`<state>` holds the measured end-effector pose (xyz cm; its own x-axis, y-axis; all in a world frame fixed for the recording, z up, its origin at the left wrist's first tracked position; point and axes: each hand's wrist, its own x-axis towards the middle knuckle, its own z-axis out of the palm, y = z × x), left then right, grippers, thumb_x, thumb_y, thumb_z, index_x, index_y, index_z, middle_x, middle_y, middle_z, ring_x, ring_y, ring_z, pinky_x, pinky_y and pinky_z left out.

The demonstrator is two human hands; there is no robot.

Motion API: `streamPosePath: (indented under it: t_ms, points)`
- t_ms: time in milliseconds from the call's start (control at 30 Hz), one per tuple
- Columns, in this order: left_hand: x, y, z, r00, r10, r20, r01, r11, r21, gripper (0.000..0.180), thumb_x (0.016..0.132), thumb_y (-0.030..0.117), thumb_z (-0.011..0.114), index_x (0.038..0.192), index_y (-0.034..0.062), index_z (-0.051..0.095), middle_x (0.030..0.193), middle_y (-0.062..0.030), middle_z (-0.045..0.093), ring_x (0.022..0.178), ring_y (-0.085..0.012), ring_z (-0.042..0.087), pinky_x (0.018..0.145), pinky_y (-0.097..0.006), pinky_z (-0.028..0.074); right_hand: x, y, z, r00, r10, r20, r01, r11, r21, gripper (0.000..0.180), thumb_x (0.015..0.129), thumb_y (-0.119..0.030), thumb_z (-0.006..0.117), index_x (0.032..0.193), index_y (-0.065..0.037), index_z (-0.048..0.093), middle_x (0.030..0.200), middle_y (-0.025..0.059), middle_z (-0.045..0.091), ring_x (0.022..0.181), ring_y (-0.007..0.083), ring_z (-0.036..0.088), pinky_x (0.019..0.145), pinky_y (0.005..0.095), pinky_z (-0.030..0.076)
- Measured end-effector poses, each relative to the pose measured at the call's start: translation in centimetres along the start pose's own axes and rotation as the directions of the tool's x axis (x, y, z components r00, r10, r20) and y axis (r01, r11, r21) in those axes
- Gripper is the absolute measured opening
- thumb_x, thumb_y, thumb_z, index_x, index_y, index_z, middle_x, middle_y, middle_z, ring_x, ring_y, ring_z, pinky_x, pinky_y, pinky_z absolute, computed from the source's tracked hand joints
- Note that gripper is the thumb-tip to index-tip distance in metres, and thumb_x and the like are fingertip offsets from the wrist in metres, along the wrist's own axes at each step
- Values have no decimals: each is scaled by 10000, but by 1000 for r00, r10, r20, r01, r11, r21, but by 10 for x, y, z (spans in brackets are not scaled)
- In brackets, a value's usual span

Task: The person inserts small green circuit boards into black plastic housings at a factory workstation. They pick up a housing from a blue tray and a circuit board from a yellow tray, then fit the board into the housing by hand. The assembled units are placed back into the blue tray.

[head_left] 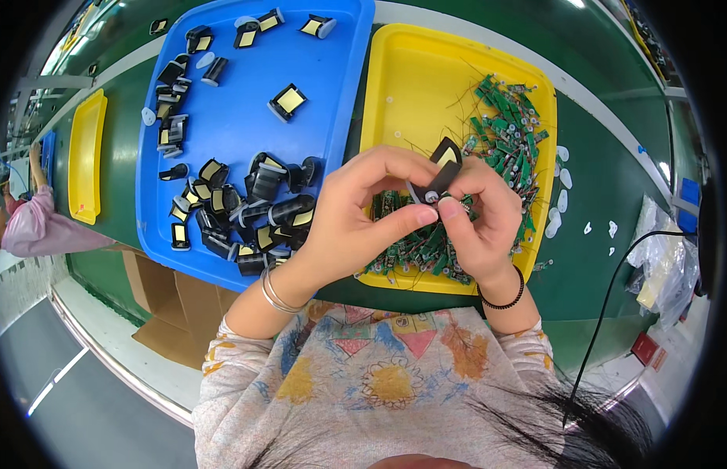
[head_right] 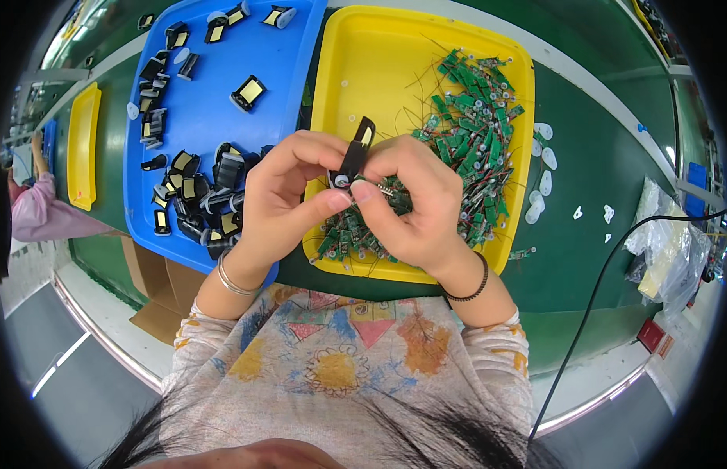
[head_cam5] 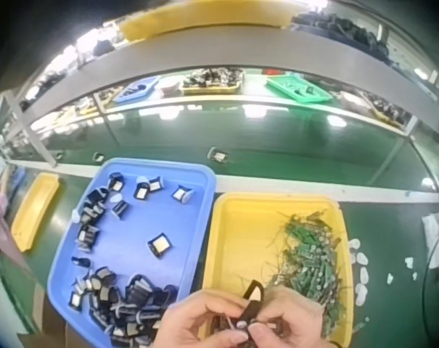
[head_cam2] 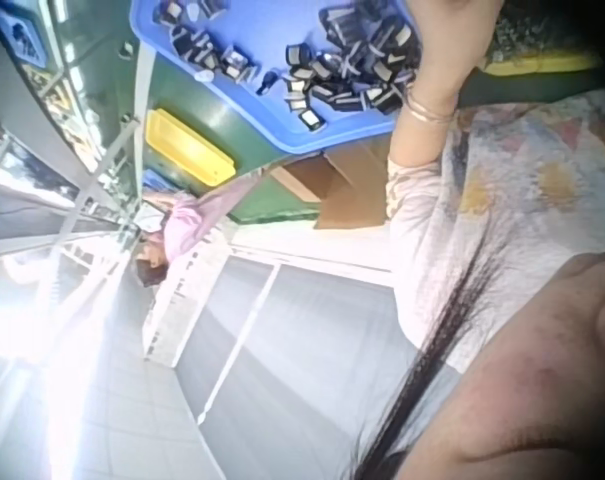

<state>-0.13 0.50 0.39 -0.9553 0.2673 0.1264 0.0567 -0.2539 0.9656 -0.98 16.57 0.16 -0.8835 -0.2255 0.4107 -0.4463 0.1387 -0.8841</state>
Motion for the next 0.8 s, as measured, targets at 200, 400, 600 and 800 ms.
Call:
streamPosePath:
  t_ms: [200, 400, 600, 800]
  points:
    - [-2, 1, -4, 1000, 5, 28, -9, 987, 159, 254, 730, -39, 616, 958, -14, 506, 1016, -107, 512, 931, -156, 516, 827, -295, 425, 0, -3, 0, 1000, -4, 9, 4, 999, -37, 96, 658, 0, 588, 686, -11, 497, 667, 105, 553, 583, 205, 538, 539, 261, 420]
    - [-1, 3, 0, 999, 33, -26, -28, 987, 158, 207, 726, 3, 631, 910, -4, 535, 972, -101, 548, 880, -164, 550, 773, -283, 463, 0, -4, 0, 1000, -6, 5, 6, 997, -74, 93, 647, 2, 581, 677, -10, 494, 660, 108, 554, 577, 212, 544, 533, 264, 426]
    - [-3, 3, -2, 1000, 4, 26, -7, 992, 126, 214, 753, -19, 591, 949, -17, 504, 1023, -117, 506, 923, -159, 515, 816, -292, 428, 0, -7, 0, 1000, -25, 14, 26, 993, -112, 91, 639, -5, 585, 673, -14, 501, 648, 107, 548, 560, 214, 540, 511, 268, 422]
    - [-3, 3, -3, 999, 14, 40, -18, 995, 95, 185, 774, -14, 564, 947, -15, 500, 1023, -114, 507, 917, -156, 509, 823, -297, 413, 1, -9, 2, 997, -74, 24, 77, 987, -139, 93, 637, -18, 596, 669, -22, 508, 622, 100, 532, 540, 221, 525, 492, 274, 410]
